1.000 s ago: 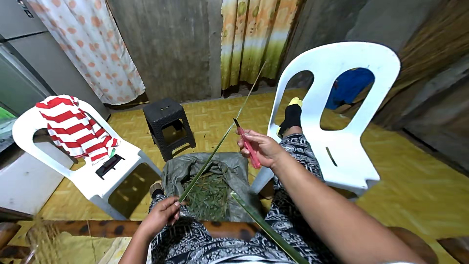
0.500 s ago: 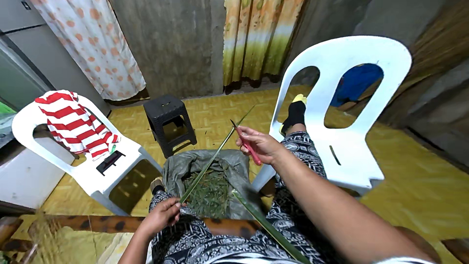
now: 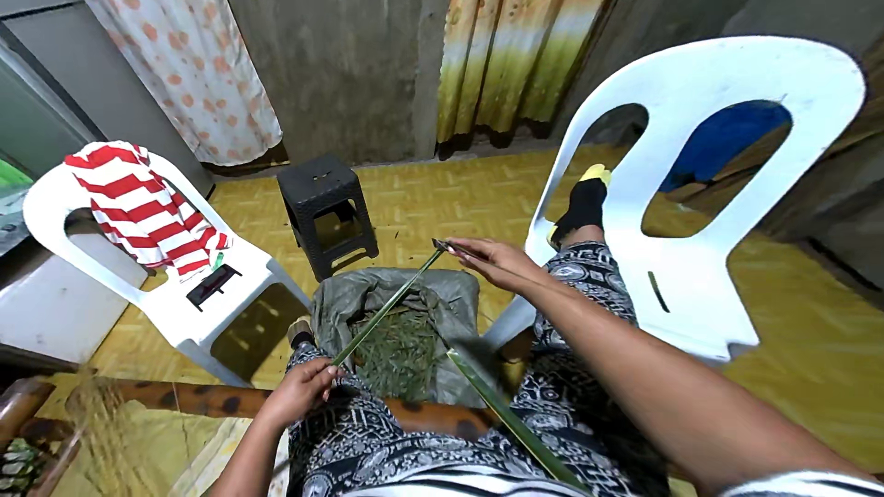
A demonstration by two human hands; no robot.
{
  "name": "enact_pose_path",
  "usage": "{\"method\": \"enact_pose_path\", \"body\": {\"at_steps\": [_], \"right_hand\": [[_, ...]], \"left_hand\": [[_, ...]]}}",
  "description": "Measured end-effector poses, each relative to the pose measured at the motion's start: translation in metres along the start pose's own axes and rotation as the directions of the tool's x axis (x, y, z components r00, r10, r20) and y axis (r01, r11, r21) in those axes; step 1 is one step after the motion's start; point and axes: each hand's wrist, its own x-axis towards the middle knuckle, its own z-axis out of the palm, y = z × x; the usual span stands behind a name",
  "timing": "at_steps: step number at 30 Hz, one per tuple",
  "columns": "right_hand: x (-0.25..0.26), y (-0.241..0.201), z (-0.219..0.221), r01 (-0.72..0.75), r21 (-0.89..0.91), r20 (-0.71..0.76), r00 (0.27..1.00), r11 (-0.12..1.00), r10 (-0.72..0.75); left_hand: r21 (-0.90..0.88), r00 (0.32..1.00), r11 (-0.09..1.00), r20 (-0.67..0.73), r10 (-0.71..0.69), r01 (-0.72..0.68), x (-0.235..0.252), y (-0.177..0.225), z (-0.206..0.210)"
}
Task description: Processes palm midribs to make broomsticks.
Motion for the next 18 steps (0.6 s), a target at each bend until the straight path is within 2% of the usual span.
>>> {"method": "enact_pose_path", "body": {"at_steps": [2, 5, 7, 8, 10, 11, 15, 18], "right_hand": [[0.004, 0.01, 0.005, 0.036, -0.13, 0.003, 0.999, 0.991, -0.036], [0.009, 0.015, 0.01, 0.022, -0.183, -0.014, 1.0, 0.983, -0.025], [0.012, 0.012, 0.012, 0.019, -0.075, -0.015, 1.0, 0.997, -0.021], [0.013, 0.01, 0.013, -0.018, 0.051, -0.009, 1.0, 0.999, 0.019], [0.016, 0.005, 0.017, -0.126, 0.338, -0.002, 0.991, 0.933, 0.135], [0.018, 0.004, 0.019, -0.158, 0.424, 0.004, 0.985, 0.892, 0.173], [0.022, -0.004, 0.021, -0.168, 0.496, 0.018, 0.983, 0.852, 0.183], [0.022, -0.021, 0.012, -0.124, 0.503, 0.01, 0.99, 0.856, 0.138]], "left_hand": [[0.012, 1.0, 1.0, -0.006, -0.011, 0.011, 0.002, 0.0, -0.002], [0.024, 1.0, 0.999, -0.014, -0.021, 0.021, 0.005, -0.001, -0.003], [0.036, 1.0, 0.999, -0.017, -0.018, 0.018, 0.008, -0.001, -0.002], [0.044, 1.0, 0.999, -0.011, -0.02, 0.02, 0.01, 0.0, -0.001], [0.056, 0.998, 0.997, 0.022, -0.051, 0.05, 0.013, 0.003, 0.003], [0.055, 0.996, 0.996, 0.041, -0.073, 0.071, 0.015, 0.006, 0.004], [0.108, 0.994, 0.992, 0.082, -0.077, 0.068, 0.03, 0.024, 0.009], [0.16, 0.995, 0.987, 0.099, -0.011, -0.005, 0.051, 0.058, 0.014]]}}
